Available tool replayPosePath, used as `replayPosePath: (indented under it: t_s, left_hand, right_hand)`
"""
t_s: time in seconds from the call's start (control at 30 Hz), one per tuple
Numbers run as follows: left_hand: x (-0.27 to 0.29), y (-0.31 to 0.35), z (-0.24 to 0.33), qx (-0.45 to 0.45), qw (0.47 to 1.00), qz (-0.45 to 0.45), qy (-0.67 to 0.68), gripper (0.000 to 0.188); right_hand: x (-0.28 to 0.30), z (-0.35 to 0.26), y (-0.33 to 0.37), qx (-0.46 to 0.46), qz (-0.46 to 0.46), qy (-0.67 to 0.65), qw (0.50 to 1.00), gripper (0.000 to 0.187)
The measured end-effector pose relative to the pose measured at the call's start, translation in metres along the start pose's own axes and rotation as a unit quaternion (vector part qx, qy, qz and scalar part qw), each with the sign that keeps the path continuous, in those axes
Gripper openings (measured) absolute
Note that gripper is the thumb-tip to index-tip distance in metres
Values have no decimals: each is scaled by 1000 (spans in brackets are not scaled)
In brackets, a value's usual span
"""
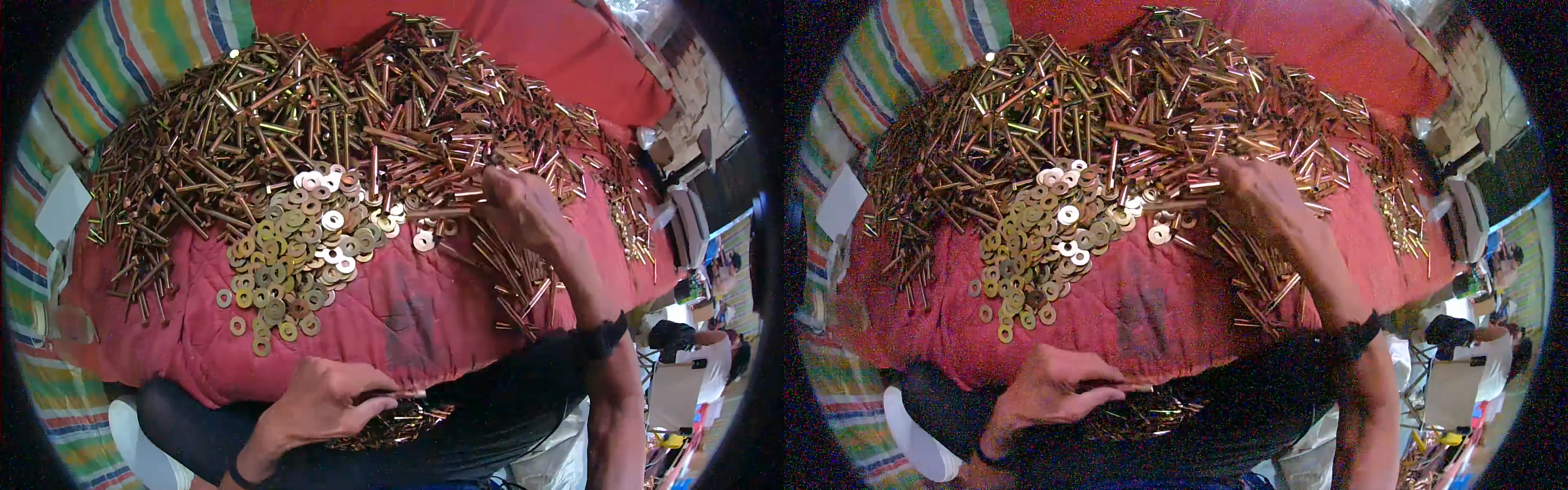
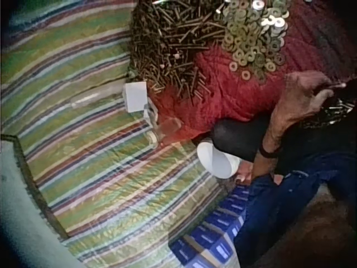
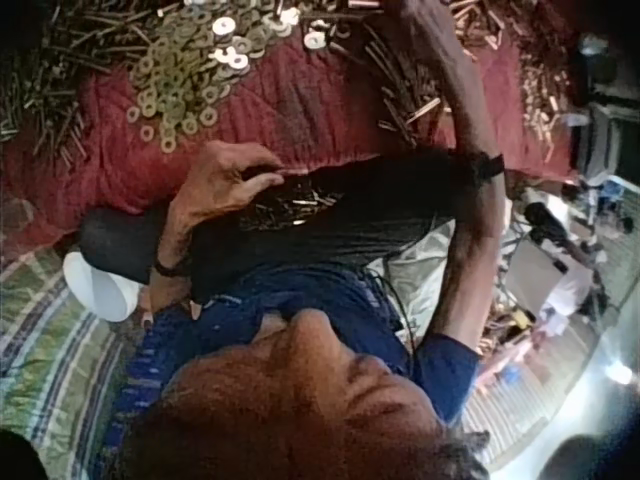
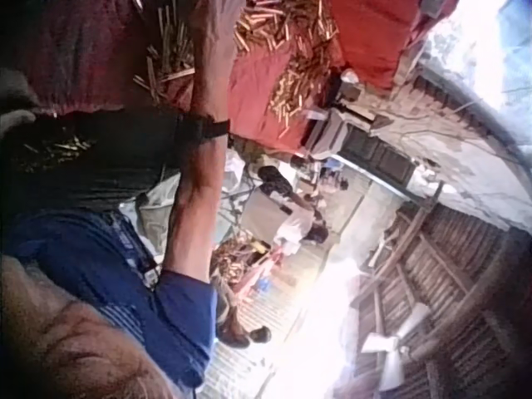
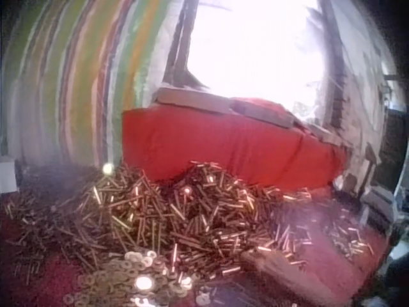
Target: The person sits cross-legged on a red cushion and repeatedly picks up brass-colored cylindrical fasteners and flat washers from a large pile. They insert the fastener through the washer and place the assembled pair into a small pile on their lap. The process continues throughout the clip.
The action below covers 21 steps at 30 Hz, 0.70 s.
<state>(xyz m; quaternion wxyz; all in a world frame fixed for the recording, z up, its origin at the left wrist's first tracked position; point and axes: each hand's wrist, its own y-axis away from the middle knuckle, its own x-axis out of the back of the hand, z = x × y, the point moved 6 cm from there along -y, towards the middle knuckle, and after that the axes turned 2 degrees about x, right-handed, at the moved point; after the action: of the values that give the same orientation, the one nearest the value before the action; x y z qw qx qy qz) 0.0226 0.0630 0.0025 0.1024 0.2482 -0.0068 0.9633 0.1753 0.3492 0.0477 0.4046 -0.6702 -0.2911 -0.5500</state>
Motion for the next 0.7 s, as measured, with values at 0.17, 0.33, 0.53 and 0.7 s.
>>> replayPosePath:
  t_s: [0.17,0.33,0.53,0.7]
  left_hand:
    - [-3,0,12,-43,999,-14,7,30]
    - [13,1,16,-39,996,74,20,29]
    - [27,5,13,-3,991,127,29,21]
    - [32,14,14,3,991,133,-3,18]
  right_hand:
    - [18,1,-11,-56,113,15,992,27]
    - [27,-48,-10,76,76,-76,991,44]
    - [-11,-104,-47,290,86,18,953,58]
    - [-33,-94,-68,324,78,-5,943,45]
